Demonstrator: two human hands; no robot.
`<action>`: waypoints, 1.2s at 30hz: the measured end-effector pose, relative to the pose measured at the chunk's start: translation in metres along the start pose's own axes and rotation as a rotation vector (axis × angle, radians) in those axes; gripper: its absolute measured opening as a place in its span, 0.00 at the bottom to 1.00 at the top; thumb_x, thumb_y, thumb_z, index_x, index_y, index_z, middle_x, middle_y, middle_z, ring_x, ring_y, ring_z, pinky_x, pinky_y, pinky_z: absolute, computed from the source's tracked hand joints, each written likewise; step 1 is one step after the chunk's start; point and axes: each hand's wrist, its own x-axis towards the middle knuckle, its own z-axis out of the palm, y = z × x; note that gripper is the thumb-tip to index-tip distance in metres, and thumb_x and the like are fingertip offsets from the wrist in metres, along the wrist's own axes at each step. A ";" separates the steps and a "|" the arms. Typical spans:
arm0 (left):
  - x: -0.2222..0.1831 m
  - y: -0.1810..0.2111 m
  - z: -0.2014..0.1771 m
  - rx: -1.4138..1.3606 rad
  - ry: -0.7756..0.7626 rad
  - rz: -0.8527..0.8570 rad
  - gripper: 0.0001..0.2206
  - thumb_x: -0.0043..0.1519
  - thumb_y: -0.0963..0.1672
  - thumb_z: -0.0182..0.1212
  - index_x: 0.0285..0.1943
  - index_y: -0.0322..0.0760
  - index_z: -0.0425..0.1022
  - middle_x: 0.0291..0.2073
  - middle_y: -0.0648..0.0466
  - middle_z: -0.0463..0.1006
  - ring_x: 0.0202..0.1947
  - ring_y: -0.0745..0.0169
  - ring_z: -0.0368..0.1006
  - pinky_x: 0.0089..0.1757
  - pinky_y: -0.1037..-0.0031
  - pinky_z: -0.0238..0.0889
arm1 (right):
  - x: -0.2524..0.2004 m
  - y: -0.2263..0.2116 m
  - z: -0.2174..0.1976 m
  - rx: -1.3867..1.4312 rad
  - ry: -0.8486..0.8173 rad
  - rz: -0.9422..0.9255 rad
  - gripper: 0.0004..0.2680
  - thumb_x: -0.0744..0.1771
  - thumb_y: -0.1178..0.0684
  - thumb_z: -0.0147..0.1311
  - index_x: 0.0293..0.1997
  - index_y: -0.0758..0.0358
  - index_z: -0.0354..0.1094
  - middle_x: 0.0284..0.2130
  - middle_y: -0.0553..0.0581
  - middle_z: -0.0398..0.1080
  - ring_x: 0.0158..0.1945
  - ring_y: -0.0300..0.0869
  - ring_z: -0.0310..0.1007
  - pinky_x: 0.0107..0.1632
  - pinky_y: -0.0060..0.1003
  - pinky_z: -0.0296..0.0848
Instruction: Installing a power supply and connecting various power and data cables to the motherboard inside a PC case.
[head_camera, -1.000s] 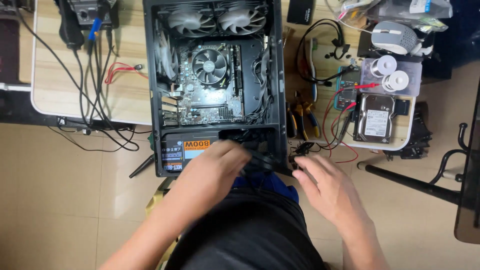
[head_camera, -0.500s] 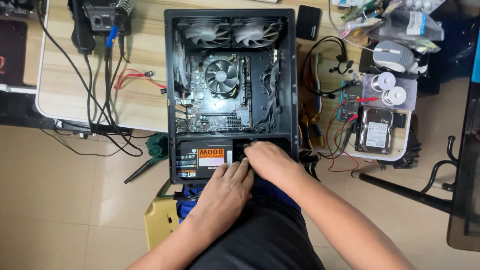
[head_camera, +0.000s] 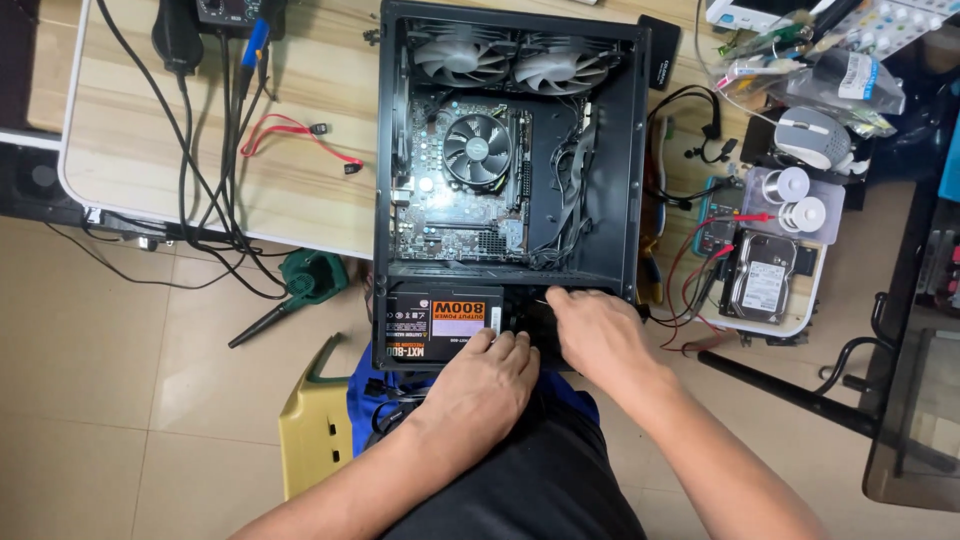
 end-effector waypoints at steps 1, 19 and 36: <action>0.000 0.000 0.000 -0.003 0.001 0.001 0.21 0.69 0.44 0.50 0.67 0.27 0.76 0.60 0.38 0.81 0.54 0.44 0.78 0.58 0.58 0.65 | -0.005 0.000 0.001 -0.001 -0.003 0.001 0.06 0.70 0.59 0.49 0.50 0.57 0.68 0.32 0.61 0.81 0.39 0.60 0.84 0.39 0.54 0.80; 0.001 0.001 -0.005 0.069 -0.007 -0.013 0.21 0.69 0.45 0.50 0.69 0.28 0.75 0.60 0.40 0.81 0.55 0.48 0.77 0.59 0.59 0.64 | -0.026 0.012 -0.007 -0.413 0.231 -0.333 0.18 0.68 0.54 0.55 0.67 0.54 0.76 0.31 0.48 0.73 0.43 0.48 0.69 0.44 0.43 0.71; 0.000 0.002 -0.003 0.045 0.037 -0.012 0.20 0.70 0.43 0.47 0.65 0.25 0.77 0.55 0.40 0.82 0.51 0.47 0.78 0.56 0.59 0.65 | 0.127 0.006 0.138 -0.664 -1.115 -0.165 0.21 0.72 0.44 0.59 0.76 0.44 0.66 0.73 0.43 0.68 0.70 0.43 0.75 0.62 0.43 0.82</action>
